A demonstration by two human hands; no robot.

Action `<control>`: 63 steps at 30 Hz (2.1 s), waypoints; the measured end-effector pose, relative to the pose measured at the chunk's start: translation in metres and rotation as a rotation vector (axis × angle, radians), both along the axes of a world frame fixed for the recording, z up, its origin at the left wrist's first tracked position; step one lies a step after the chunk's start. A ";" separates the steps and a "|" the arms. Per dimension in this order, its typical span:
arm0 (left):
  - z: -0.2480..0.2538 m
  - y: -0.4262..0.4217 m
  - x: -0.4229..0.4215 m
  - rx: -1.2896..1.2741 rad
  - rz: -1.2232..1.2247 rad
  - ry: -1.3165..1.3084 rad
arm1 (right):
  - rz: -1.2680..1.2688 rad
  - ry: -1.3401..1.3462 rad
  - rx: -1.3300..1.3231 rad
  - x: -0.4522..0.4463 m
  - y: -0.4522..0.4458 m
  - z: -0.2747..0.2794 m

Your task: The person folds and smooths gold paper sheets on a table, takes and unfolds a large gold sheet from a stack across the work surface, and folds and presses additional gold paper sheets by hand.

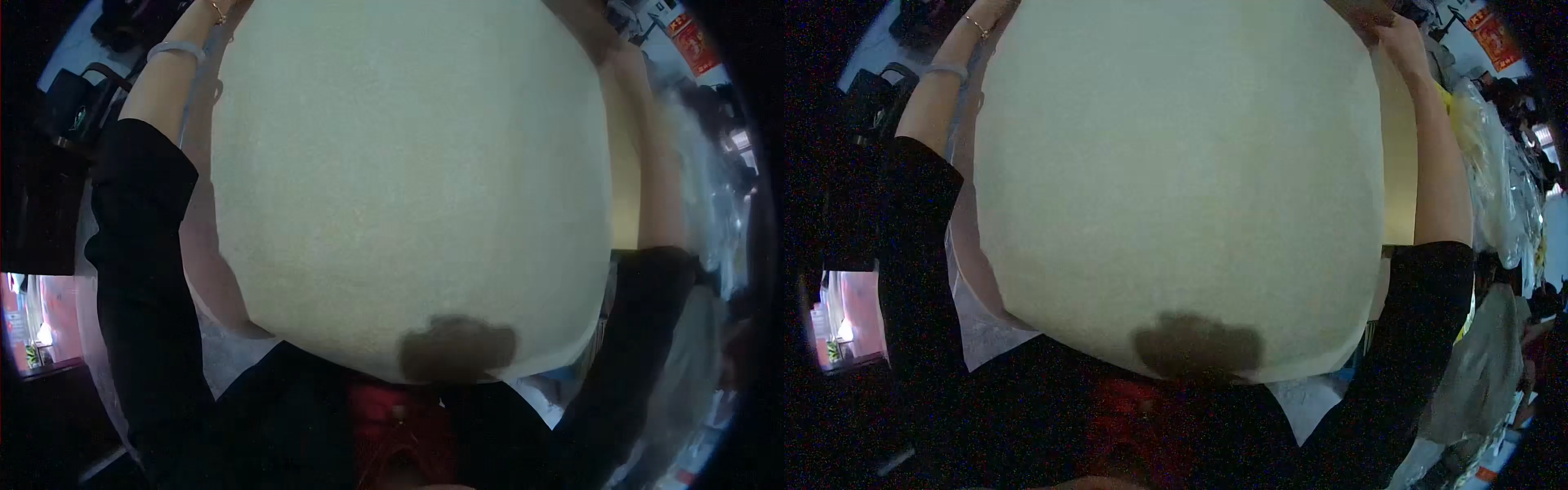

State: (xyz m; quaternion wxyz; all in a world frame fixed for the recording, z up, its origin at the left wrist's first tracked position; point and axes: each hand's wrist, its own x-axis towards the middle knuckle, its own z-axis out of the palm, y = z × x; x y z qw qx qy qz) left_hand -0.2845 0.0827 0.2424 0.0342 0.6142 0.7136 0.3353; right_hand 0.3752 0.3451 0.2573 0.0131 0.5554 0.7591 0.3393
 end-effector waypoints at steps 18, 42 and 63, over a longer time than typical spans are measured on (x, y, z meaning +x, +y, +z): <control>-0.121 0.114 0.033 -0.232 -0.190 -0.361 | 0.318 0.596 -0.290 -0.025 0.080 -0.071; -0.230 0.133 0.066 -0.360 -0.153 -0.289 | 0.243 0.734 -0.196 0.019 0.113 -0.103; -0.230 0.041 0.064 -0.510 -0.494 -1.819 | 0.520 1.562 -0.447 0.043 -0.176 -0.178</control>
